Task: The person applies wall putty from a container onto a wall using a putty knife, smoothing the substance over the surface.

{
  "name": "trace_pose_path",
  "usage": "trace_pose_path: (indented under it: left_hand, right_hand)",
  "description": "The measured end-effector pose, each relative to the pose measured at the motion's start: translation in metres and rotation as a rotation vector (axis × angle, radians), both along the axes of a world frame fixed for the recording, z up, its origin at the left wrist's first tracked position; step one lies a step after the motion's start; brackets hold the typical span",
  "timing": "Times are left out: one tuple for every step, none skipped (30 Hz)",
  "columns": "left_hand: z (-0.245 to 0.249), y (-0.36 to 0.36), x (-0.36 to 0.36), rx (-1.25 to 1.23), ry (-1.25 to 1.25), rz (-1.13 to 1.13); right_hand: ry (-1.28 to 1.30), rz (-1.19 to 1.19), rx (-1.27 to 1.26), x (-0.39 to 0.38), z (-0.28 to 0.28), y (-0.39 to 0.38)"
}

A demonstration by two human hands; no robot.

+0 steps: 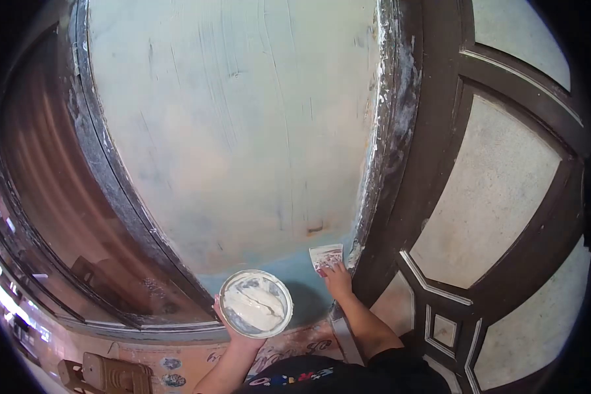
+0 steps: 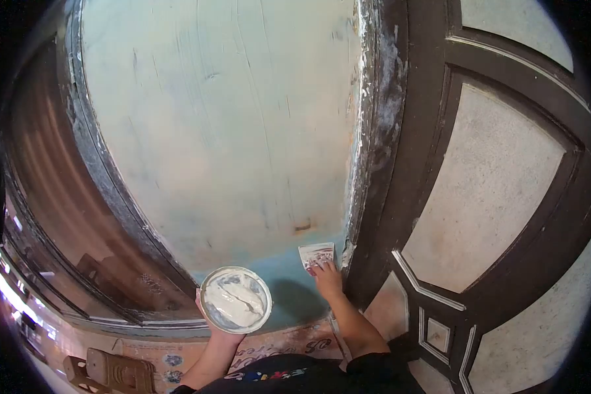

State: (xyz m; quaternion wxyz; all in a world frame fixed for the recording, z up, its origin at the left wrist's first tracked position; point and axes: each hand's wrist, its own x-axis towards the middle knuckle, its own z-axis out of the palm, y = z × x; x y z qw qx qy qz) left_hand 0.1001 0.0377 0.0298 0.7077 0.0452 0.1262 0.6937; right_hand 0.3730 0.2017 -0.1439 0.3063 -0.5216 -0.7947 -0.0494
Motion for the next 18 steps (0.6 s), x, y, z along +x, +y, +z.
trace_pose_path:
  left_hand:
    - [-0.002, -0.001, 0.0, -0.008, -0.005, 0.003]
    - [-0.004, -0.001, 0.0, -0.011, -0.003, 0.006]
    - [-0.005, -0.002, 0.001, 0.006, 0.009, 0.024]
    - [-0.005, -0.001, 0.001, 0.023, 0.021, 0.041]
    - [-0.002, -0.002, 0.002, 0.015, 0.019, 0.04]
    - [-0.001, -0.003, 0.003, 0.0, 0.01, 0.067]
    - [0.0, -0.003, 0.005, -0.014, 0.0, 0.094]
    - [0.001, -0.003, 0.006, -0.015, 0.0, 0.097]
    - [0.001, -0.003, 0.007, -0.005, -0.001, 0.102]
    - [0.001, -0.004, 0.008, 0.002, -0.001, 0.108]
    - [-0.002, -0.004, 0.007, -0.001, -0.002, 0.112]
    - [-0.004, 0.0, 0.007, -0.001, -0.011, 0.099]
    - [-0.008, 0.001, 0.007, 0.002, -0.021, 0.086]
    - [-0.01, 0.002, 0.007, 0.0, -0.024, 0.089]
    - [-0.012, 0.003, 0.008, 0.015, -0.019, 0.076]
    - [-0.013, 0.004, 0.009, 0.031, -0.013, 0.065]
    - [-0.015, 0.006, 0.009, 0.014, -0.034, 0.063]
    - [-0.017, 0.006, 0.009, 0.016, -0.035, 0.068]
  right_hand:
    - [-0.001, 0.021, 0.024, 0.002, 0.005, -0.001]
    - [0.001, 0.024, 0.021, 0.004, 0.011, -0.002]
    - [0.067, -0.001, 0.007, 0.006, 0.017, -0.005]
    - [0.132, -0.026, -0.007, 0.008, 0.023, -0.006]
    - [0.13, -0.028, -0.014, 0.01, 0.035, -0.008]
    - [0.261, -0.02, -0.001, 0.011, 0.044, -0.009]
    - [0.392, -0.012, 0.014, 0.011, 0.052, -0.007]
    - [0.391, -0.009, 0.013, 0.011, 0.059, -0.004]
    - [0.528, -0.023, -0.034, 0.01, 0.066, 0.001]
    - [0.665, -0.037, -0.083, 0.009, 0.072, 0.005]
    - [0.663, -0.034, -0.088, 0.007, 0.081, 0.009]
    - [0.864, -0.012, -0.22, 0.006, 0.094, 0.015]
    - [1.062, 0.009, -0.353, 0.004, 0.105, 0.018]
    - [1.058, 0.01, -0.357, 0.001, 0.117, 0.019]
    - [1.285, 0.141, -0.424, -0.003, 0.128, 0.019]
    - [1.51, 0.279, -0.493, -0.007, 0.139, 0.018]
    - [1.565, 0.394, -0.513, -0.011, 0.147, 0.016]
    - [1.562, 0.398, -0.516, -0.014, 0.155, 0.012]
